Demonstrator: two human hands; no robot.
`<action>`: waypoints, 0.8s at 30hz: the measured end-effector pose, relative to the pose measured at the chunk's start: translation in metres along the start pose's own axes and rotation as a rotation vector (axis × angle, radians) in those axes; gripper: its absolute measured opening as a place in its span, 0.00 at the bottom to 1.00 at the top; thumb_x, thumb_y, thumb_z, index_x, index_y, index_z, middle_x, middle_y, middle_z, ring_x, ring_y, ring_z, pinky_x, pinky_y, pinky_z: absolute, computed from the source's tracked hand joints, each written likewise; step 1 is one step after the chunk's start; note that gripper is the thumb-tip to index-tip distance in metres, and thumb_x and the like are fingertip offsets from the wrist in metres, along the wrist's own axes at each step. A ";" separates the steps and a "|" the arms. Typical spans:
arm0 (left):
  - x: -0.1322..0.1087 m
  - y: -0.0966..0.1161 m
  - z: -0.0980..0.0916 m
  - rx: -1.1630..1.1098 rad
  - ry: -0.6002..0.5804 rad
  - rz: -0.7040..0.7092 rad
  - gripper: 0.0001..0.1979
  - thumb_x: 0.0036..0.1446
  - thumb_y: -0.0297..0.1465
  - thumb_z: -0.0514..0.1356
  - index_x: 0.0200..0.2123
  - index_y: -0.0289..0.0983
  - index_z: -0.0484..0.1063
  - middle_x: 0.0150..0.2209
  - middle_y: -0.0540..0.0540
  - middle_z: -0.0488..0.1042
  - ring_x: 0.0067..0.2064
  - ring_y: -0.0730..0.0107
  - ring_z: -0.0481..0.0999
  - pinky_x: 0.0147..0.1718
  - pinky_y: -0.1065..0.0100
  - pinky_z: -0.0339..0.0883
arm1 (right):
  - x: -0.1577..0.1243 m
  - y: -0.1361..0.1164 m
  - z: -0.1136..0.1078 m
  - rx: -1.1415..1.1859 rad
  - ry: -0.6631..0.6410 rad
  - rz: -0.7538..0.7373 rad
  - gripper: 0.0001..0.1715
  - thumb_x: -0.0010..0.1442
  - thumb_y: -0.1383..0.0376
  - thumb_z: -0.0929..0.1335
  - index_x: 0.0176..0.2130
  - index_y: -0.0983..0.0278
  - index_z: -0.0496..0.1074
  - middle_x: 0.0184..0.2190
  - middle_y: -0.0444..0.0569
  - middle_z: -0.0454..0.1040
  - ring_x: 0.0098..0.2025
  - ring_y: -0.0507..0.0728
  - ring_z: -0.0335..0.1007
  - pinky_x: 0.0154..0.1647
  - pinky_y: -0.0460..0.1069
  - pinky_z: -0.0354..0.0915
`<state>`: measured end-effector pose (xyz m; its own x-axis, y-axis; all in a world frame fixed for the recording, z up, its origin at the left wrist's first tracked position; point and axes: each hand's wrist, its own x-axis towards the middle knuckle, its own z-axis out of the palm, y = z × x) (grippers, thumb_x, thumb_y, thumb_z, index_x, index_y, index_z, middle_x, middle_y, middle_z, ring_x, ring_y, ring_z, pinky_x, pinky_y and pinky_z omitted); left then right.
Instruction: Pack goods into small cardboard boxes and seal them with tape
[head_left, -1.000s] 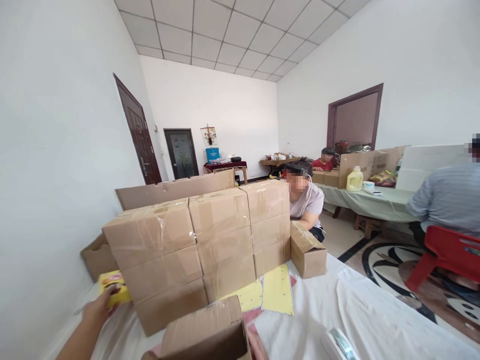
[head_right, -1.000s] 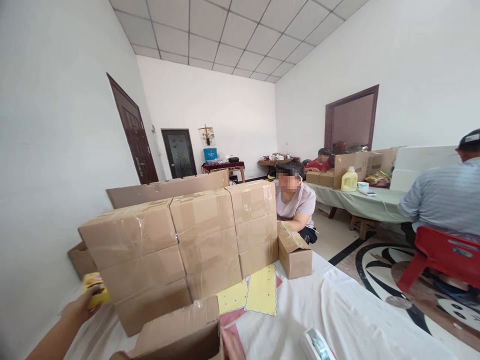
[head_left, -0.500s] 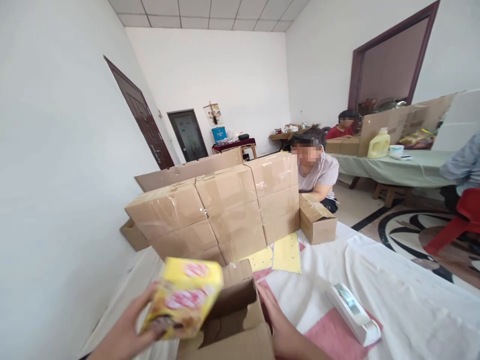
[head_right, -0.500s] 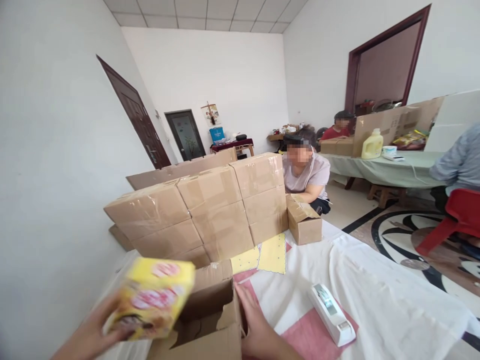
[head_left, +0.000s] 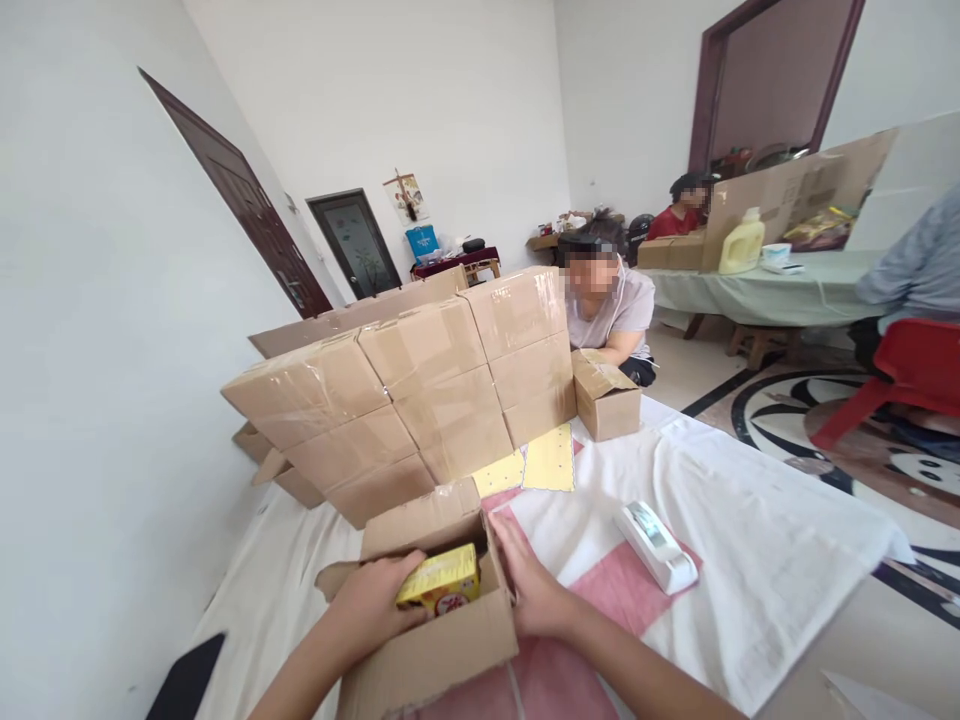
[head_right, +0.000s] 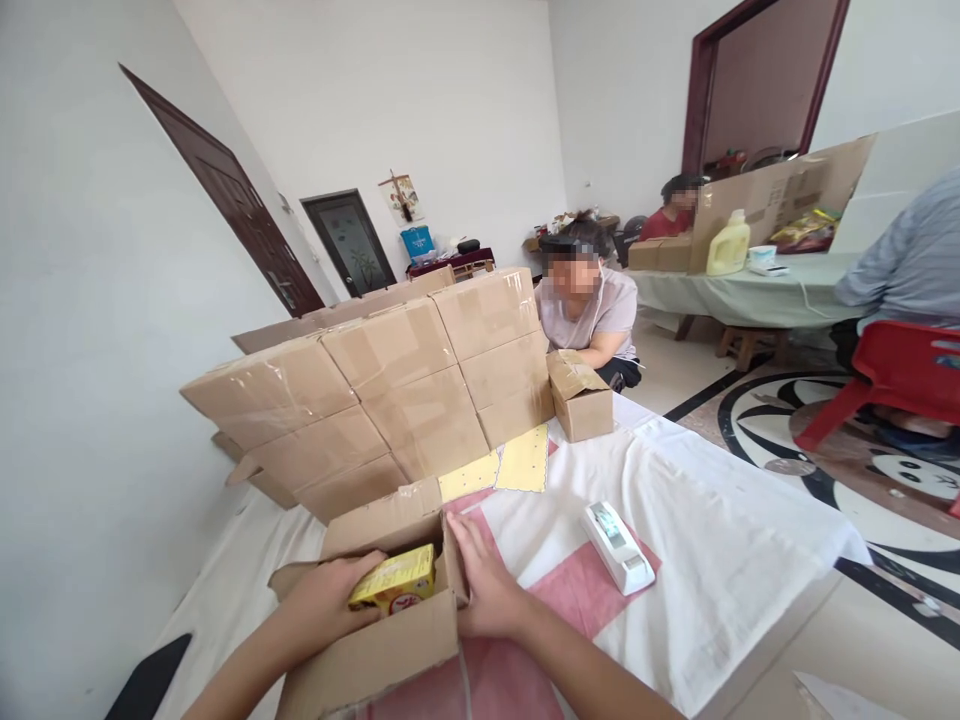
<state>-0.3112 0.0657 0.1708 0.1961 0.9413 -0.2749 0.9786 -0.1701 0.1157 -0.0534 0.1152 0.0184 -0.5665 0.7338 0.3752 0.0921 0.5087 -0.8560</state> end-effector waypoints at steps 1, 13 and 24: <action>-0.001 0.005 0.004 -0.014 0.020 -0.014 0.22 0.56 0.45 0.64 0.52 0.46 0.76 0.52 0.43 0.82 0.53 0.48 0.80 0.47 0.61 0.68 | -0.001 0.002 0.000 -0.016 0.003 -0.015 0.77 0.47 0.55 0.79 0.77 0.67 0.36 0.76 0.69 0.40 0.79 0.75 0.34 0.77 0.68 0.41; -0.029 -0.031 0.067 -0.440 1.728 -0.171 0.09 0.64 0.37 0.51 0.37 0.39 0.67 0.36 0.42 0.74 0.42 0.56 0.78 0.41 0.55 0.73 | 0.008 -0.011 -0.020 0.037 0.087 -0.160 0.40 0.60 0.47 0.73 0.64 0.59 0.66 0.71 0.60 0.51 0.77 0.70 0.45 0.77 0.63 0.47; 0.001 -0.048 0.184 -0.694 1.387 0.176 0.23 0.68 0.50 0.54 0.58 0.46 0.72 0.59 0.40 0.71 0.62 0.49 0.71 0.59 0.48 0.66 | 0.013 -0.003 -0.030 -0.034 0.184 -0.226 0.28 0.63 0.46 0.72 0.59 0.48 0.69 0.70 0.52 0.57 0.74 0.72 0.52 0.73 0.71 0.55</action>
<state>-0.3464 0.0216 -0.0103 -0.2900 0.5145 0.8069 0.6548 -0.5083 0.5594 -0.0363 0.1365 0.0365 -0.4182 0.6677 0.6158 0.0097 0.6812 -0.7321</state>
